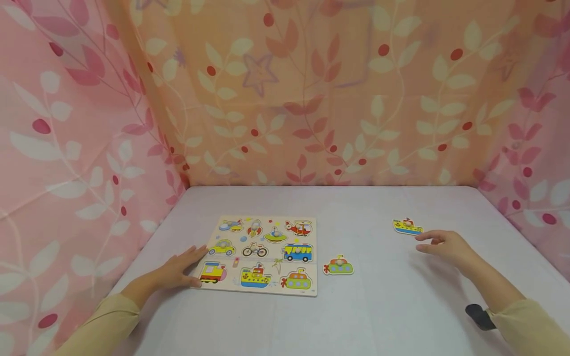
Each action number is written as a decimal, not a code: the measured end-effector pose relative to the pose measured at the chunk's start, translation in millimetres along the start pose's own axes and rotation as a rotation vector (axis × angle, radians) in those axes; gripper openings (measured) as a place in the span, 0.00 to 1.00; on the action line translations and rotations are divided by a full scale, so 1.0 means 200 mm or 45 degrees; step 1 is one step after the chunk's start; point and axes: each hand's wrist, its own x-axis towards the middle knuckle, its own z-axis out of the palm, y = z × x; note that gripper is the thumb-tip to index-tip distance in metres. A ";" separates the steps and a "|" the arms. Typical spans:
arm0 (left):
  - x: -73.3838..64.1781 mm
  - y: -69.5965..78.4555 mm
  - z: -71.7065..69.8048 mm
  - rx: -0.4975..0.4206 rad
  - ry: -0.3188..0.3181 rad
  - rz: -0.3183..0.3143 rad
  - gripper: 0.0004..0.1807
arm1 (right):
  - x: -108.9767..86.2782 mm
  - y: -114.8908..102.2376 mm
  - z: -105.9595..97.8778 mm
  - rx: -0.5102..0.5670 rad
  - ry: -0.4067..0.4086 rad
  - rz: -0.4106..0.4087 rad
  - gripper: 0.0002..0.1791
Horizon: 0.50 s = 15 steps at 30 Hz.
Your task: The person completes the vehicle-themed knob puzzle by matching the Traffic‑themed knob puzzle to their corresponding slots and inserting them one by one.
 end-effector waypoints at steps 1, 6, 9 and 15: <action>0.00 0.00 0.00 0.004 -0.001 -0.003 0.55 | 0.00 0.01 0.00 -0.008 0.009 -0.006 0.31; -0.01 0.01 0.00 -0.003 0.001 -0.018 0.55 | 0.00 0.06 -0.02 -0.021 0.067 -0.038 0.31; -0.01 0.01 0.00 -0.006 0.000 -0.017 0.55 | 0.00 0.11 -0.03 -0.030 0.070 -0.033 0.32; -0.01 0.01 0.00 -0.003 0.005 -0.001 0.55 | 0.00 0.20 -0.07 0.015 0.039 0.003 0.34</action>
